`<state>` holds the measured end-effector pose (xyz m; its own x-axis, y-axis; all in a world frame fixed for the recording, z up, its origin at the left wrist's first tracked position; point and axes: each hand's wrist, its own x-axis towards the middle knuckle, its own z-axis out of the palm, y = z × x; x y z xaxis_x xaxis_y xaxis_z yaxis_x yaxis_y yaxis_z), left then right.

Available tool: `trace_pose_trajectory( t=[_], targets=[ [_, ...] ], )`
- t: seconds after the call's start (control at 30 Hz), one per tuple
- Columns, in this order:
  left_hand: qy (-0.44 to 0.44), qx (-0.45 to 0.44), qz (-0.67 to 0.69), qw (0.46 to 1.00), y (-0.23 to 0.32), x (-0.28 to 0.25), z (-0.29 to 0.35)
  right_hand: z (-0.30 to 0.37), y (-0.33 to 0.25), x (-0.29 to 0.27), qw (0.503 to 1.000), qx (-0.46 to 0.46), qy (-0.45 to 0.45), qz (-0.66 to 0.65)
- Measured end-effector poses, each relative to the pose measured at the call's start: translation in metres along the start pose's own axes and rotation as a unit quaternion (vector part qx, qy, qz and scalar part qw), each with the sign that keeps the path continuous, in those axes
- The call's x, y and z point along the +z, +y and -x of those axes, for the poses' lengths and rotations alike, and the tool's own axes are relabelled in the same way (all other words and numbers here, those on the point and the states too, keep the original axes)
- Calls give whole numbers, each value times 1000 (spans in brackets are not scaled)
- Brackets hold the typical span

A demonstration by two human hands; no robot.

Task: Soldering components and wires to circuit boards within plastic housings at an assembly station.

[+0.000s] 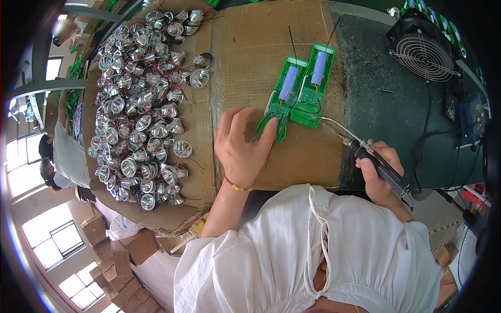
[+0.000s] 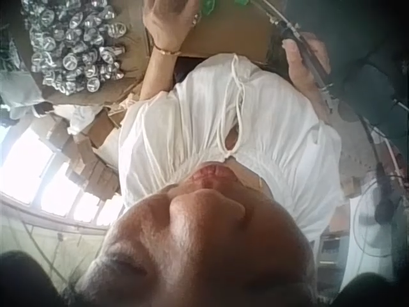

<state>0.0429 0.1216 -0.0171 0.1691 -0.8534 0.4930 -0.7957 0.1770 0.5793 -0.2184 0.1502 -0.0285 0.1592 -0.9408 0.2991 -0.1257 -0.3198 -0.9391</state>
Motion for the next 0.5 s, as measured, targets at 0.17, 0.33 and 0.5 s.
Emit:
trace_pose_trajectory(
  t=[0.17, 0.33, 0.5],
  targets=[
    [-128, -4, -181, 975, 5, 10, 2, 4, 5, -5, 998, 50, 47, -14],
    [-167, -40, -172, 970, 3, 10, -5, 3, 10, -11, 995, 45, 81, -29],
    [-142, 2, -178, 974, 0, 14, -6, -4, 23, -28, 994, 10, 109, -17]
  ],
)
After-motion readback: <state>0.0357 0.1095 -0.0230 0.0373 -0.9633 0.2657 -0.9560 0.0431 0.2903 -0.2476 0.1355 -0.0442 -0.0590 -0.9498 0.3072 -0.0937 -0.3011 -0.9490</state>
